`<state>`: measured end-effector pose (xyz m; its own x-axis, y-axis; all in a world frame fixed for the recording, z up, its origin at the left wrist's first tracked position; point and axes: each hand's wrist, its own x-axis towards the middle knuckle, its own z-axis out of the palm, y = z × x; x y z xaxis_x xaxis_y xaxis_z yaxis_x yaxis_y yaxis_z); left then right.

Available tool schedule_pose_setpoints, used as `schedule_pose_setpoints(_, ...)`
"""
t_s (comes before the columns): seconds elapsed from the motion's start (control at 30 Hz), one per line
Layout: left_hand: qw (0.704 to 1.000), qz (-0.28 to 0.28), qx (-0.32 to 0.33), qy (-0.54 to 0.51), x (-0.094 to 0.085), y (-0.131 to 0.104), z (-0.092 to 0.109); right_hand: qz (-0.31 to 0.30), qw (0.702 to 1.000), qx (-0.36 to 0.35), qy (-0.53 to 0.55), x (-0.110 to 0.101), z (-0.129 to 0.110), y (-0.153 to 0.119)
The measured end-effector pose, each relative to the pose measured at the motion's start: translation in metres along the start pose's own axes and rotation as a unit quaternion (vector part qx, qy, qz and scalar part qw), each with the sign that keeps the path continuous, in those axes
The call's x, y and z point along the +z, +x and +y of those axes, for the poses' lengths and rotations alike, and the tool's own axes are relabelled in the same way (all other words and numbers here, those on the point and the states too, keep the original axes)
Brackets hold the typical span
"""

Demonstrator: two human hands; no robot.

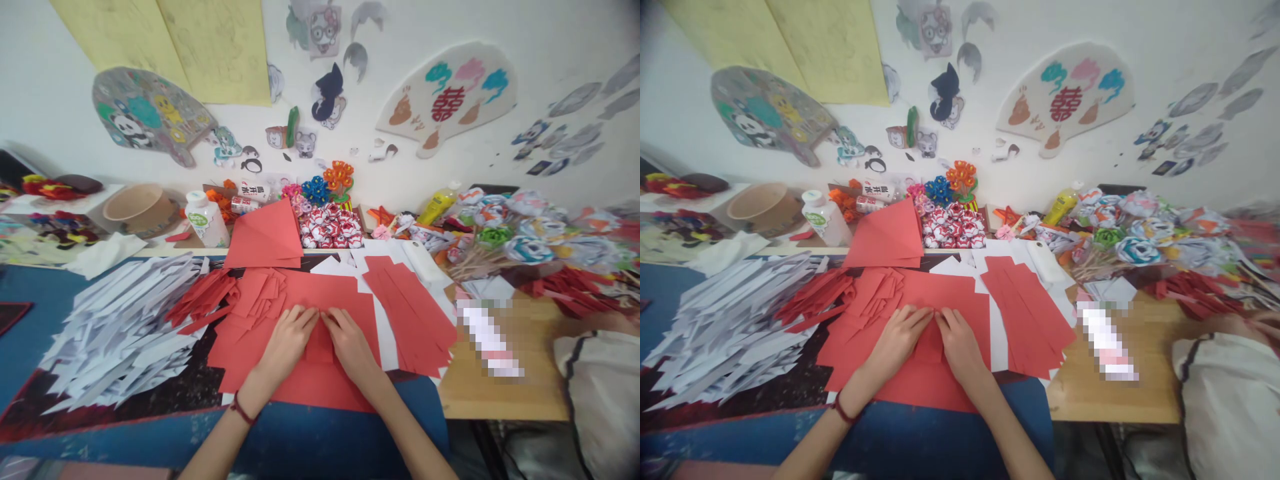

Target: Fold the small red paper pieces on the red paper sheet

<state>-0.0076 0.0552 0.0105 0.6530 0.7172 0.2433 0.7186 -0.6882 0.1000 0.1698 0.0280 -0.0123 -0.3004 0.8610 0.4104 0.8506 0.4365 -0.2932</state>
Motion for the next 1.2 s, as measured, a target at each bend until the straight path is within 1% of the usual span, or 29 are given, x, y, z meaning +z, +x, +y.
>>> schedule_pose_setpoints(0.1, 0.998, -0.016, 0.030, 0.060, -0.001, -0.002, 0.002, -0.006, 0.998, -0.041, -0.047, 0.000, 0.001, -0.001)
schedule_pose_setpoints(0.17, 0.995, -0.023, 0.050, 0.085, -0.002, -0.002, 0.001, -0.019, 0.996, -0.055, -0.065, 0.001, 0.002, -0.001)
schedule_pose_setpoints(0.33, 0.989, -0.035, 0.099, 0.103, -0.007, -0.008, -0.006, -0.040, 0.992, -0.045, -0.108, 0.001, 0.000, -0.001)
schedule_pose_setpoints(0.5, 0.985, -0.038, 0.113, 0.126, -0.012, -0.023, -0.010, -0.045, 0.988, -0.038, -0.141, 0.000, -0.004, -0.002)
schedule_pose_setpoints(0.6, 0.985, -0.038, 0.110, 0.131, -0.014, -0.028, -0.009, -0.047, 0.987, -0.039, -0.148, 0.000, -0.006, -0.003)
schedule_pose_setpoints(0.73, 0.987, -0.039, 0.100, 0.121, -0.015, -0.027, -0.009, -0.048, 0.987, -0.030, -0.150, 0.000, -0.007, -0.004)
schedule_pose_setpoints(0.87, 0.986, -0.044, 0.099, 0.130, -0.016, -0.024, -0.008, -0.068, 0.982, -0.010, -0.176, -0.002, -0.010, -0.001)
schedule_pose_setpoints(0.97, 0.985, -0.039, 0.088, 0.143, -0.017, -0.024, -0.003, -0.084, 0.978, -0.008, -0.193, -0.006, -0.012, 0.000)
schedule_pose_setpoints(1.1, 0.986, -0.037, 0.072, 0.147, -0.017, -0.028, 0.003, -0.098, 0.973, -0.016, -0.208, -0.015, -0.011, -0.008)
schedule_pose_setpoints(1.2, 0.992, -0.035, 0.053, 0.107, -0.016, -0.029, 0.003, -0.095, 0.975, -0.015, -0.202, -0.021, -0.007, -0.017)
